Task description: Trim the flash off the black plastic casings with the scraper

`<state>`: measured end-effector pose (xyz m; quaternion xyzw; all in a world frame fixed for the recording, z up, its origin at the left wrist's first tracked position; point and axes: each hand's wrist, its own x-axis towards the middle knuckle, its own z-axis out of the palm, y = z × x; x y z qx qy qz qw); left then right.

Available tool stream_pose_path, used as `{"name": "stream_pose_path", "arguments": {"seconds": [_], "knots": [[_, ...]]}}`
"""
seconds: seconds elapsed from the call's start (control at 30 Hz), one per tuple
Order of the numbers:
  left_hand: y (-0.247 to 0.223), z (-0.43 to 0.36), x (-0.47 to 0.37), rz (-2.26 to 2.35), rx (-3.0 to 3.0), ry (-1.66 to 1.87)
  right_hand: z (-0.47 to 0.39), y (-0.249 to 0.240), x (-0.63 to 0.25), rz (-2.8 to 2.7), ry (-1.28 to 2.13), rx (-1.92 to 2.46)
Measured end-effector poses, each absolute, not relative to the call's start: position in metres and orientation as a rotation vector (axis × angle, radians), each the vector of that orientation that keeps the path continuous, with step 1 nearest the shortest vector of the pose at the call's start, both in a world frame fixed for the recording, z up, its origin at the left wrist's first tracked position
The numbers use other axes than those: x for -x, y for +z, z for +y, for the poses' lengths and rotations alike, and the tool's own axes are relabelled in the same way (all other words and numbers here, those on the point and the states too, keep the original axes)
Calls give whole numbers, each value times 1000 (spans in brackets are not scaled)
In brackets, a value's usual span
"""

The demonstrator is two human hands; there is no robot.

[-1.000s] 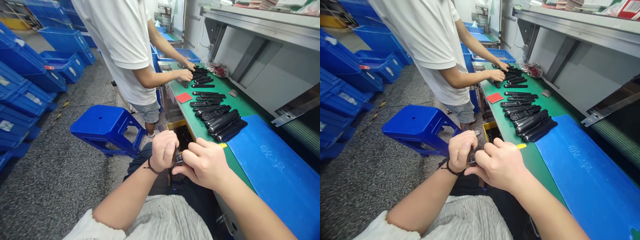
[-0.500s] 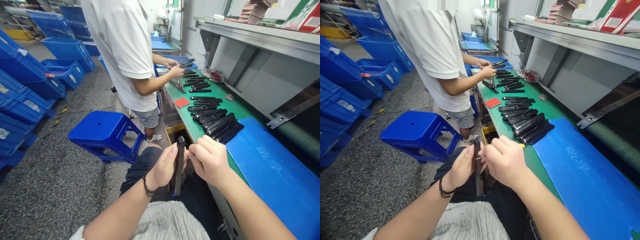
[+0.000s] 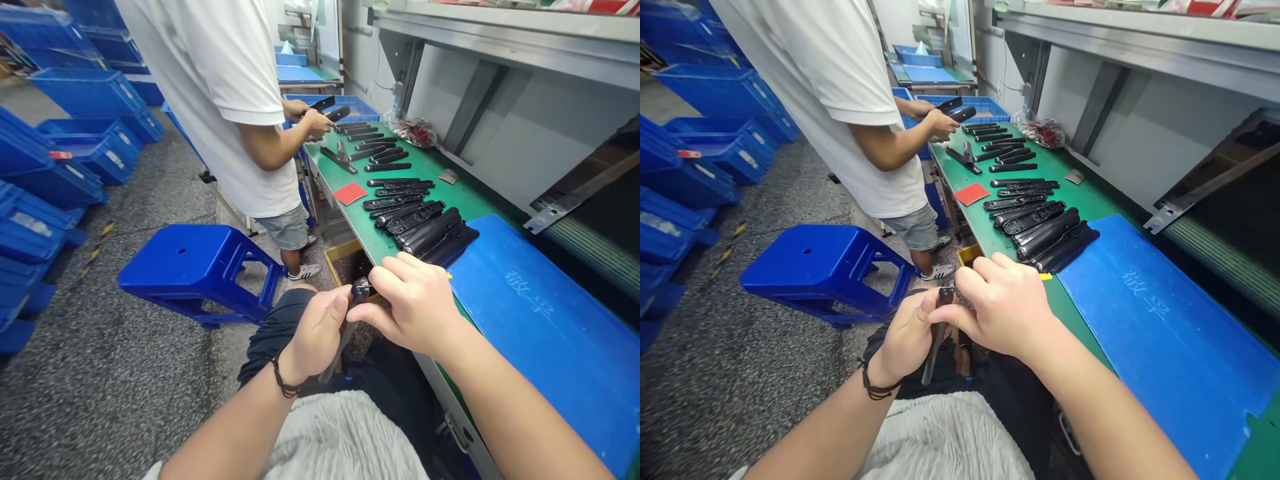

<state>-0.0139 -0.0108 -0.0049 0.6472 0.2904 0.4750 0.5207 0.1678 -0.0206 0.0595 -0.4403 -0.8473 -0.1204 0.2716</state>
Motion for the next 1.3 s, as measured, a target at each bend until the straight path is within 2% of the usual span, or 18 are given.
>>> {"name": "stream_pose_path", "arguments": {"seconds": [0.33,0.73,0.97,1.3], "knots": [[2,-13,2,794,-1356,1195,-21,51,-164,-2204,-634,1186],[16,6,-1,963,-1032,1316,-24,32,-148,-2382,-410,1158],[29,17,-6,734,-790,1352,-26,28,-142,-2425,-291,1145],[49,41,10,755,-612,1355,-33,22,-133,-2552,-168,1139]]}}
